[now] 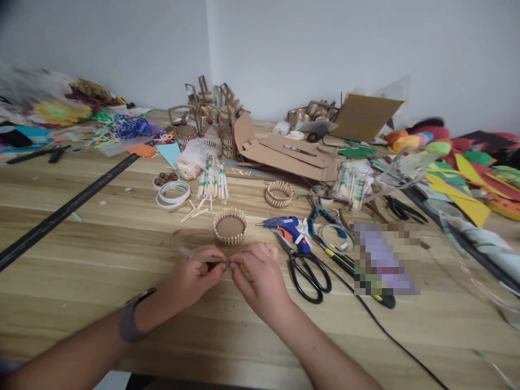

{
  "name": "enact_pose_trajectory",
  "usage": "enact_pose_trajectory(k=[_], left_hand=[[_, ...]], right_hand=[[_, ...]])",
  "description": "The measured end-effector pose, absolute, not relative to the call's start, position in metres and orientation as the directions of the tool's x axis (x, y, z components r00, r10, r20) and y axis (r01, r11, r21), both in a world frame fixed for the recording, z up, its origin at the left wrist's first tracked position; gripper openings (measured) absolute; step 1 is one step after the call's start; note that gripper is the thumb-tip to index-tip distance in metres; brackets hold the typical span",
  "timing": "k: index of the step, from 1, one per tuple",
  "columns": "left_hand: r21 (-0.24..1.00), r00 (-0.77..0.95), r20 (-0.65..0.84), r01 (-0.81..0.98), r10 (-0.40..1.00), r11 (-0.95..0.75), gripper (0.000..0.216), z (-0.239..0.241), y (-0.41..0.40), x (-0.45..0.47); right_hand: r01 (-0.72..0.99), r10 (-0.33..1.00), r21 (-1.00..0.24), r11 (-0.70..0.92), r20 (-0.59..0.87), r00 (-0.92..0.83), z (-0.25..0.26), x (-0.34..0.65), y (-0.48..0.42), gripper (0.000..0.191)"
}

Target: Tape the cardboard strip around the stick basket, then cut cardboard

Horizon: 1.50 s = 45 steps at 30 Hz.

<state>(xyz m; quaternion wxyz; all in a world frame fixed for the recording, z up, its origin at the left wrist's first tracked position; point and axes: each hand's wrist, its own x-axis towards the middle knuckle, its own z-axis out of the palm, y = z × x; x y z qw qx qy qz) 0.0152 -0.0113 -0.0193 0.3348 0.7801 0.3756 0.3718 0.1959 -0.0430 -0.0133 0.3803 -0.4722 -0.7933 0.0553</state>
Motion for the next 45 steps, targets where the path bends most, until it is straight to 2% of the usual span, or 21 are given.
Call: enact_pose_trajectory(k=[8, 12, 21, 25, 29, 33, 38, 45], left_hand=[[0.864, 0.46, 0.287, 0.256, 0.841, -0.435, 0.015, -0.012, -0.013, 0.014], [0.856, 0.469, 0.299, 0.253, 0.831, -0.451, 0.014, -0.011, -0.014, 0.014], [0.828, 0.476, 0.327, 0.271, 0.816, -0.49, 0.013, -0.015, -0.013, 0.014], [0.862, 0.473, 0.284, 0.254, 0.834, -0.438, 0.011, -0.014, -0.014, 0.013], [0.939, 0.402, 0.217, 0.165, 0.89, -0.303, 0.012, -0.011, -0.013, 0.012], [0.976, 0.311, 0.18, 0.061, 0.933, -0.209, 0.015, -0.01, -0.01, 0.01], [0.995, 0.289, 0.104, -0.019, 0.952, -0.103, 0.015, -0.009, -0.007, 0.01], [0.996, 0.285, 0.091, -0.044, 0.954, -0.081, 0.02, -0.004, -0.006, 0.01]], right_hand=[[0.631, 0.829, -0.568, 0.528, 0.505, -0.239, -0.01, 0.197, -0.042, 0.013], [0.602, 0.843, -0.612, 0.513, 0.492, -0.218, -0.008, 0.196, -0.042, 0.014], [0.652, 0.826, -0.566, 0.505, 0.536, -0.174, -0.011, 0.193, -0.044, 0.013], [0.671, 0.845, -0.58, 0.462, 0.518, -0.134, -0.012, 0.194, -0.043, 0.014], [0.641, 0.884, -0.673, 0.369, 0.467, -0.018, -0.008, 0.204, -0.036, 0.015], [0.597, 0.905, -0.776, 0.203, 0.382, 0.189, -0.006, 0.222, -0.023, 0.017], [0.589, 0.865, -0.807, 0.038, 0.322, 0.385, -0.01, 0.241, -0.009, 0.023], [0.567, 0.838, -0.824, -0.007, 0.305, 0.453, -0.016, 0.257, -0.002, 0.027]])
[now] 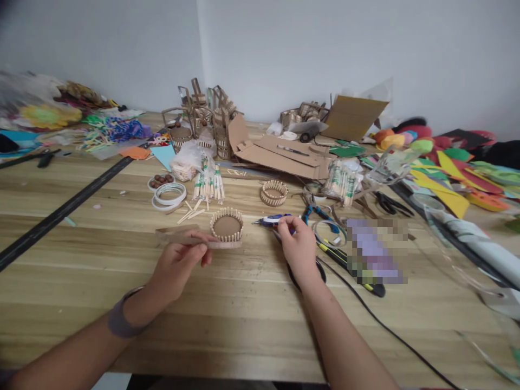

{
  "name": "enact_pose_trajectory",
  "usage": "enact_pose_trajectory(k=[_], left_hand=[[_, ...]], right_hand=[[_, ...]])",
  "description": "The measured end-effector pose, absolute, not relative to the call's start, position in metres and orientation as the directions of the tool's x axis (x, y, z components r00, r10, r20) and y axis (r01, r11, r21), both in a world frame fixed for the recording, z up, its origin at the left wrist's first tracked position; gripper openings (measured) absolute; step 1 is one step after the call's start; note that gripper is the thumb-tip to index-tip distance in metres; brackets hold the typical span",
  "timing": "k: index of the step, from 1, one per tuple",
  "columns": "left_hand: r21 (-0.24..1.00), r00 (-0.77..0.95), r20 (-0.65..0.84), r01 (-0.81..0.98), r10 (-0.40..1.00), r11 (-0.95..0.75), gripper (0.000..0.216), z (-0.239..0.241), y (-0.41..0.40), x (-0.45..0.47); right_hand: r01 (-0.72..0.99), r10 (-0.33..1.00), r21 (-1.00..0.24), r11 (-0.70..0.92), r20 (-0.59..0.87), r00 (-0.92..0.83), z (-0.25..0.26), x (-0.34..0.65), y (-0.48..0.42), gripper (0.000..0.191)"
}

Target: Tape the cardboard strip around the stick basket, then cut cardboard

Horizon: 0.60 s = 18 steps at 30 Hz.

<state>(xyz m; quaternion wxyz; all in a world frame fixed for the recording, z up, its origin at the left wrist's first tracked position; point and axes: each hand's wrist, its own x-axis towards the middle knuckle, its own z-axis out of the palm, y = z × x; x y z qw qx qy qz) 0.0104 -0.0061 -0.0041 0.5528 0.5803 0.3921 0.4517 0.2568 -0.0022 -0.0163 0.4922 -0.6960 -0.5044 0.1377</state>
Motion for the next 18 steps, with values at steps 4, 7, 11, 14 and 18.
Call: enact_pose_trajectory(k=[4, 7, 11, 14, 18], left_hand=[[0.995, 0.295, 0.095, 0.001, 0.951, -0.099, 0.019, -0.005, -0.006, 0.01], [0.99, 0.342, 0.091, 0.073, 0.935, -0.123, 0.021, -0.005, -0.008, 0.009], [0.958, 0.473, 0.098, 0.194, 0.875, -0.213, 0.022, -0.005, -0.012, 0.009], [0.894, 0.583, 0.179, 0.24, 0.793, -0.378, 0.017, -0.008, -0.015, 0.011], [0.793, 0.662, 0.273, 0.256, 0.698, -0.553, 0.014, -0.014, -0.018, 0.015]], right_hand=[[0.513, 0.826, -0.858, -0.02, 0.275, 0.492, -0.022, 0.266, 0.002, 0.032], [0.547, 0.812, -0.837, 0.024, 0.335, 0.478, -0.024, 0.271, 0.003, 0.038], [0.678, 0.778, -0.735, 0.023, 0.439, 0.449, -0.02, 0.268, 0.001, 0.023], [0.696, 0.836, -0.716, 0.049, 0.41, 0.363, -0.015, 0.258, -0.004, 0.025], [0.685, 0.881, -0.712, 0.155, 0.413, 0.231, -0.004, 0.236, -0.014, 0.021]])
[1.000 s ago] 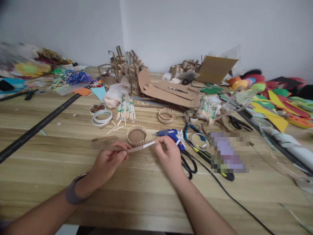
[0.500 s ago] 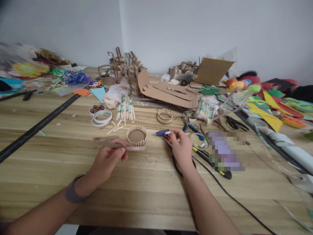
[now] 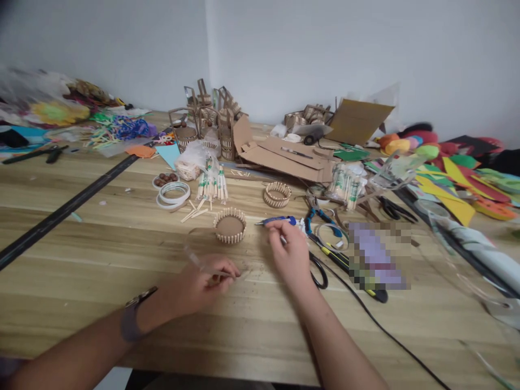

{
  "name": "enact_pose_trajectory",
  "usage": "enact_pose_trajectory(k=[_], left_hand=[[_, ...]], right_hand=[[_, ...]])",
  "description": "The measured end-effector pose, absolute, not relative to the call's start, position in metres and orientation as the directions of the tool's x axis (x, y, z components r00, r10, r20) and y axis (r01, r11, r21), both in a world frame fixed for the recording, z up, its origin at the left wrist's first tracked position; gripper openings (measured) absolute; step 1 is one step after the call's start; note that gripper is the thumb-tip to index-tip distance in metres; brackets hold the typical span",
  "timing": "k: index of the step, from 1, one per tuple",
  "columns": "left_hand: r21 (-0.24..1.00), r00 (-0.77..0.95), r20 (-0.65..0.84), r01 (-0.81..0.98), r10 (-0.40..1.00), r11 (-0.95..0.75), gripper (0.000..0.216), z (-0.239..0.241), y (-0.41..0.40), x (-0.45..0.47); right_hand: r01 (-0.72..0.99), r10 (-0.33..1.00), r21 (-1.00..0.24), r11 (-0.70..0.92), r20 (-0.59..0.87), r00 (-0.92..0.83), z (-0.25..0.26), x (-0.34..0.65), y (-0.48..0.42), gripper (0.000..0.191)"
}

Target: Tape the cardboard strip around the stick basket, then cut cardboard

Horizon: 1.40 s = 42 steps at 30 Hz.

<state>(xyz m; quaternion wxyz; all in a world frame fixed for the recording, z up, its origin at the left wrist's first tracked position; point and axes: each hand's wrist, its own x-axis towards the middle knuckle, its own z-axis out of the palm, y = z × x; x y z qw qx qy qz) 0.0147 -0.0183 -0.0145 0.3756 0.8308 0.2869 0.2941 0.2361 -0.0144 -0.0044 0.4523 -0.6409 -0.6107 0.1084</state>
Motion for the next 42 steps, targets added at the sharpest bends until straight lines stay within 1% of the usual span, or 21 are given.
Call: enact_pose_trajectory(k=[2, 4, 6, 9, 13, 16, 19, 20, 22, 24, 26, 28, 31, 34, 36, 38, 42], left_hand=[[0.755, 0.686, 0.271, 0.283, 0.675, -0.592, 0.014, -0.015, -0.019, 0.015], [0.725, 0.707, 0.271, 0.296, 0.654, -0.621, 0.014, -0.013, -0.02, 0.016], [0.693, 0.71, 0.304, 0.293, 0.636, -0.659, 0.014, -0.01, -0.021, 0.016], [0.652, 0.719, 0.334, 0.291, 0.61, -0.7, 0.013, -0.008, -0.021, 0.016], [0.669, 0.739, 0.313, 0.274, 0.596, -0.691, 0.014, -0.01, -0.02, 0.014], [0.703, 0.735, 0.321, 0.237, 0.597, -0.671, 0.015, -0.011, -0.02, 0.014], [0.748, 0.718, 0.348, 0.175, 0.602, -0.64, 0.025, -0.008, -0.02, 0.015], [0.757, 0.716, 0.349, 0.165, 0.605, -0.632, 0.028, -0.007, -0.02, 0.015], [0.757, 0.717, 0.326, 0.194, 0.617, -0.625, 0.025, -0.005, -0.021, 0.016], [0.73, 0.718, 0.26, 0.292, 0.645, -0.618, 0.019, -0.005, -0.02, 0.016], [0.683, 0.73, 0.21, 0.366, 0.65, -0.632, 0.014, -0.005, -0.02, 0.016], [0.651, 0.777, 0.218, 0.335, 0.591, -0.681, 0.012, -0.004, -0.021, 0.015], [0.656, 0.849, 0.253, 0.203, 0.465, -0.727, 0.017, 0.0, -0.022, 0.012], [0.711, 0.886, 0.221, 0.139, 0.407, -0.689, 0.018, 0.01, -0.02, 0.004], [0.772, 0.899, 0.187, 0.115, 0.396, -0.625, 0.019, 0.017, -0.017, -0.005], [0.821, 0.876, 0.162, 0.135, 0.454, -0.555, 0.02, 0.024, -0.012, -0.015], [0.885, 0.702, 0.16, 0.209, 0.693, -0.416, 0.019, 0.027, 0.002, -0.026]], right_hand=[[0.657, 0.894, -0.711, 0.25, 0.431, 0.126, 0.005, 0.223, -0.022, 0.018], [0.633, 0.898, -0.69, 0.351, 0.439, -0.02, 0.018, 0.208, -0.03, 0.016], [0.614, 0.886, -0.656, 0.438, 0.432, -0.171, 0.029, 0.194, -0.038, 0.012], [0.595, 0.875, -0.642, 0.484, 0.365, -0.318, 0.042, 0.181, -0.046, 0.009], [0.604, 0.885, -0.649, 0.462, 0.3, -0.355, 0.044, 0.179, -0.051, 0.012], [0.596, 0.878, -0.649, 0.473, 0.297, -0.374, 0.041, 0.18, -0.054, 0.012], [0.607, 0.864, -0.617, 0.502, 0.322, -0.387, 0.041, 0.18, -0.058, 0.014], [0.608, 0.854, -0.602, 0.518, 0.333, -0.399, 0.044, 0.181, -0.06, 0.015], [0.624, 0.839, -0.562, 0.543, 0.331, -0.431, 0.052, 0.186, -0.063, 0.014], [0.667, 0.827, -0.49, 0.561, 0.303, -0.473, 0.064, 0.195, -0.065, 0.014], [0.711, 0.812, -0.394, 0.583, 0.261, -0.521, 0.077, 0.207, -0.067, 0.014], [0.727, 0.792, -0.316, 0.61, 0.218, -0.571, 0.089, 0.219, -0.069, 0.017], [0.741, 0.777, -0.235, 0.629, 0.166, -0.607, 0.099, 0.235, -0.072, 0.019], [0.74, 0.764, -0.189, 0.645, 0.164, -0.624, 0.102, 0.245, -0.076, 0.02], [0.73, 0.757, -0.203, 0.653, 0.164, -0.632, 0.101, 0.25, -0.081, 0.021], [0.719, 0.758, -0.25, 0.649, 0.129, -0.64, 0.1, 0.254, -0.086, 0.02], [0.685, 0.737, -0.34, 0.644, 0.038, -0.675, 0.098, 0.257, -0.093, 0.018]])
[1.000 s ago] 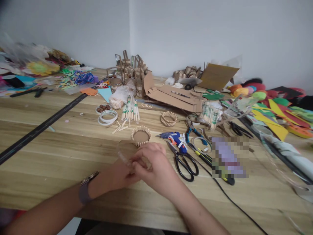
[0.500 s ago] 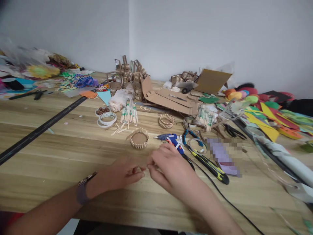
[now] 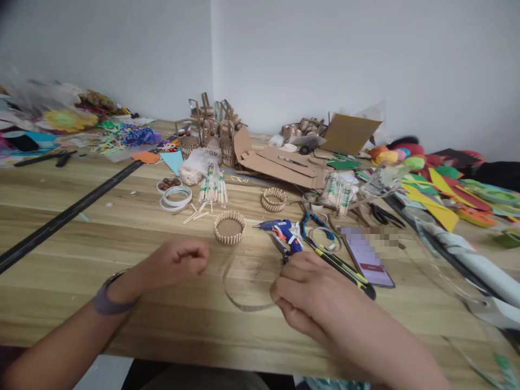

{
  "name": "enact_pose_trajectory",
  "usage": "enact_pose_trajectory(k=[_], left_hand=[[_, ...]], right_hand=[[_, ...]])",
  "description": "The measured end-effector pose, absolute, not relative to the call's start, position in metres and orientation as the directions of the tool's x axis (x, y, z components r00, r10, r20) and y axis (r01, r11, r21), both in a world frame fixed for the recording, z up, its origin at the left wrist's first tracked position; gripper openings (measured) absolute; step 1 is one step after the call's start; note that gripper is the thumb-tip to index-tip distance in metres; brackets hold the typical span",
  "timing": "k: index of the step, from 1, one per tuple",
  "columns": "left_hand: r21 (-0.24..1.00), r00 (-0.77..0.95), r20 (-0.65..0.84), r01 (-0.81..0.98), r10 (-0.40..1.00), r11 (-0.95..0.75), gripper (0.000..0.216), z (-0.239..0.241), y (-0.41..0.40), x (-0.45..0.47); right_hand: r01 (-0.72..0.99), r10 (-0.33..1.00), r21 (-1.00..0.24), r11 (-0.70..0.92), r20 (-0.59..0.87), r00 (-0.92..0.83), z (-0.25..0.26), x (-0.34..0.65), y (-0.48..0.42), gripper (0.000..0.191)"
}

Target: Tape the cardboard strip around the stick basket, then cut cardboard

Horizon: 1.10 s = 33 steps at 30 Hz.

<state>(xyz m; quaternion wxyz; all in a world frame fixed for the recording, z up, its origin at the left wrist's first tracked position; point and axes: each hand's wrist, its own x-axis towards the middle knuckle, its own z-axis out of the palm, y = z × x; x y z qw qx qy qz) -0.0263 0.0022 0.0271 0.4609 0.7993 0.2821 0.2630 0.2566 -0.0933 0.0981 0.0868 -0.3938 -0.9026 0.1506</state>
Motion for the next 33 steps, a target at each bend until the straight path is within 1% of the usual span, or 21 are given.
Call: enact_pose_trajectory(k=[2, 3, 6, 8, 11, 14, 19, 22, 24, 27, 29, 33], left_hand=[[0.88, 0.628, 0.191, 0.232, 0.755, -0.415, 0.018, 0.024, 0.009, -0.027], [0.861, 0.621, 0.224, 0.236, 0.752, -0.451, 0.018, 0.023, 0.012, -0.026], [0.772, 0.685, 0.317, 0.216, 0.656, -0.598, 0.019, 0.018, 0.016, -0.021], [0.727, 0.735, 0.335, 0.196, 0.589, -0.658, 0.023, 0.016, 0.016, -0.017], [0.696, 0.773, 0.35, 0.163, 0.529, -0.7, 0.025, 0.011, 0.013, -0.013], [0.67, 0.789, 0.371, 0.138, 0.49, -0.729, 0.024, 0.006, 0.011, -0.01], [0.628, 0.821, 0.366, 0.13, 0.438, -0.768, 0.022, -0.001, 0.014, -0.007], [0.644, 0.819, 0.359, 0.131, 0.448, -0.754, 0.021, 0.0, 0.013, -0.009], [0.658, 0.807, 0.344, 0.158, 0.481, -0.736, 0.022, 0.002, 0.011, -0.011], [0.662, 0.794, 0.349, 0.167, 0.498, -0.73, 0.02, 0.005, 0.007, -0.016], [0.668, 0.782, 0.365, 0.159, 0.506, -0.727, 0.017, 0.006, 0.007, -0.02], [0.72, 0.732, 0.37, 0.164, 0.572, -0.674, 0.015, 0.009, 0.012, -0.031]], right_hand=[[0.658, 0.709, -0.347, 0.668, 0.028, -0.705, 0.099, 0.255, -0.094, 0.02], [0.644, 0.694, -0.348, 0.682, 0.03, -0.719, 0.099, 0.254, -0.094, 0.02], [0.614, 0.672, -0.37, 0.697, 0.039, -0.739, 0.101, 0.251, -0.095, 0.021], [0.604, 0.67, -0.397, 0.691, 0.039, -0.741, 0.101, 0.251, -0.097, 0.02], [0.608, 0.672, -0.404, 0.683, 0.025, -0.74, 0.102, 0.251, -0.1, 0.021], [0.602, 0.664, -0.403, 0.689, 0.017, -0.748, 0.102, 0.25, -0.103, 0.022], [0.596, 0.658, -0.404, 0.694, 0.02, -0.753, 0.101, 0.251, -0.103, 0.021], [0.598, 0.659, -0.404, 0.692, 0.016, -0.752, 0.101, 0.252, -0.103, 0.02], [0.6, 0.663, -0.404, 0.69, 0.021, -0.748, 0.102, 0.254, -0.104, 0.019], [0.621, 0.69, -0.397, 0.676, 0.046, -0.722, 0.102, 0.259, -0.105, 0.02], [0.666, 0.74, -0.387, 0.638, 0.07, -0.669, 0.101, 0.266, -0.105, 0.019], [0.775, 0.857, -0.387, 0.5, 0.093, -0.507, 0.095, 0.28, -0.099, 0.016]])
